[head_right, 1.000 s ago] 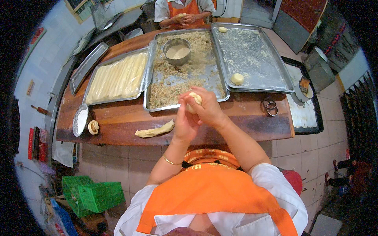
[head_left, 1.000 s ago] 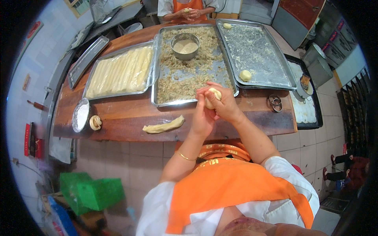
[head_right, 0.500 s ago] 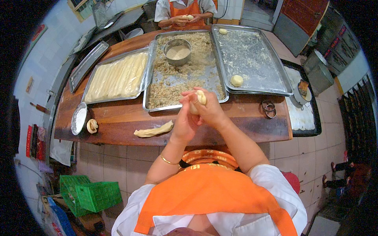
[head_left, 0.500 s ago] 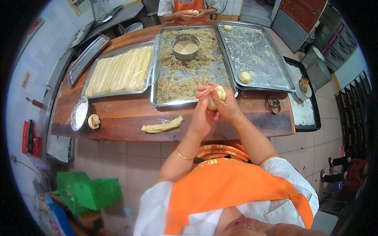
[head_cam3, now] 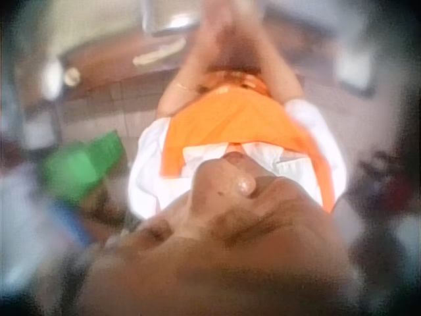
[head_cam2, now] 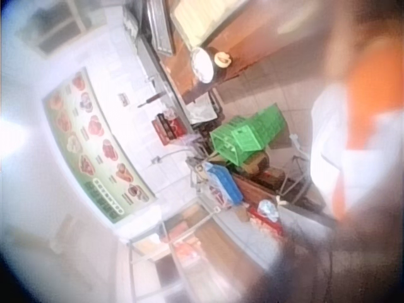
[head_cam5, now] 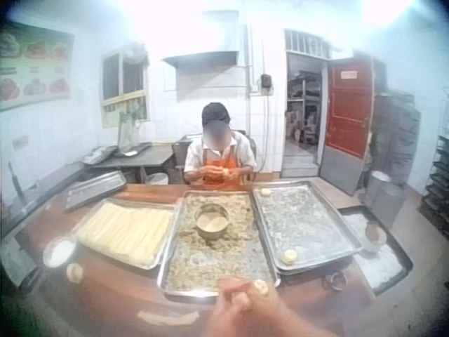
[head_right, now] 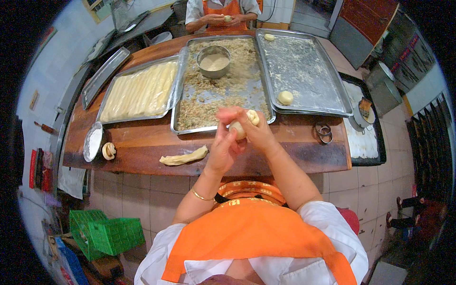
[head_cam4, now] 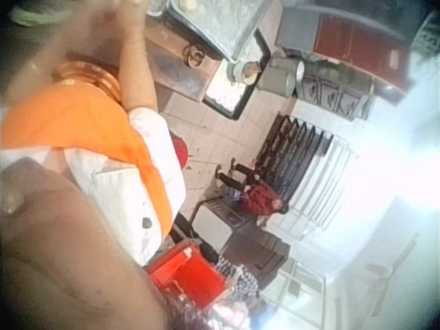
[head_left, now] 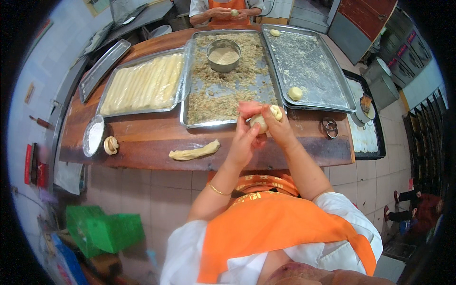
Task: The person prepares filled buns by flattening small pieces of dough, adding a scoop of filling by hand, and pinching the edges together to seal them before placing the finished buns onto a large metal tray.
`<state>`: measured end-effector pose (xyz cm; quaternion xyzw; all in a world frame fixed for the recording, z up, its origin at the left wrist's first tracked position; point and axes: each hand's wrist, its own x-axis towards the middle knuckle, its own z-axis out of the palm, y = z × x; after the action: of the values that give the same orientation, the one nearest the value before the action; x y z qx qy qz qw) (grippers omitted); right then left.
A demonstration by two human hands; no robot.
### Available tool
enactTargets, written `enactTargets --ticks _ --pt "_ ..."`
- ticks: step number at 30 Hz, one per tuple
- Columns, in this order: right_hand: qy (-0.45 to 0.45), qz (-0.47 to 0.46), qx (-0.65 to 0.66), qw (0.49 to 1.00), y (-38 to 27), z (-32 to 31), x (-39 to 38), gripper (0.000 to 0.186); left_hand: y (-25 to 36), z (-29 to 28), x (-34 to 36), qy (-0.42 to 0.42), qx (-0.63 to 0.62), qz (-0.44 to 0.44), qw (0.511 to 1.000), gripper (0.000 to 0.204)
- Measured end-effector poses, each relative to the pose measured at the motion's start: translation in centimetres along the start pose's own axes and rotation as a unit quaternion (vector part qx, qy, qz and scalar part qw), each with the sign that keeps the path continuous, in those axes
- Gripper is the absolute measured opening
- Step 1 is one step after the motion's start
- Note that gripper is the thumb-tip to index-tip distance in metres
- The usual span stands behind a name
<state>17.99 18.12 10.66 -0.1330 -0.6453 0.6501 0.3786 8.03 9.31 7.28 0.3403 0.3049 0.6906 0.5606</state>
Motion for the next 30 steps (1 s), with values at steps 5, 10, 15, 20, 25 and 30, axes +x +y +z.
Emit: enactTargets --ticks 5,10,15,20,25,30 --pt "-0.015 -0.128 -0.098 0.987 0.2 0.6 0.6 0.059 0.8 -0.9 0.0 -0.032 0.061 -0.037 0.997 0.058" --pt "-0.103 -0.020 -0.042 0.994 1.1 -1.7 0.6 0.064 0.1 0.9 0.3 0.013 0.143 0.058 0.988 0.055" --pt "-0.095 -0.056 0.007 0.994 -0.5 -0.4 0.0 0.066 0.6 0.2 -0.6 -0.019 0.102 -0.007 0.995 0.056" --pt "-0.129 0.000 0.041 0.991 1.2 -1.6 0.1 0.064 0.1 -0.7 -0.3 -0.020 0.141 -0.007 0.990 0.052" --pt "-0.046 0.069 0.082 0.993 -1.0 -0.4 -0.6 0.062 -0.1 0.5 -0.8 0.046 0.152 0.027 0.987 0.052" --pt "-0.101 0.069 0.102 0.987 -1.2 -0.5 -0.8 0.060 -0.4 -2.5 -0.6 -0.031 0.106 -0.046 0.993 0.054"
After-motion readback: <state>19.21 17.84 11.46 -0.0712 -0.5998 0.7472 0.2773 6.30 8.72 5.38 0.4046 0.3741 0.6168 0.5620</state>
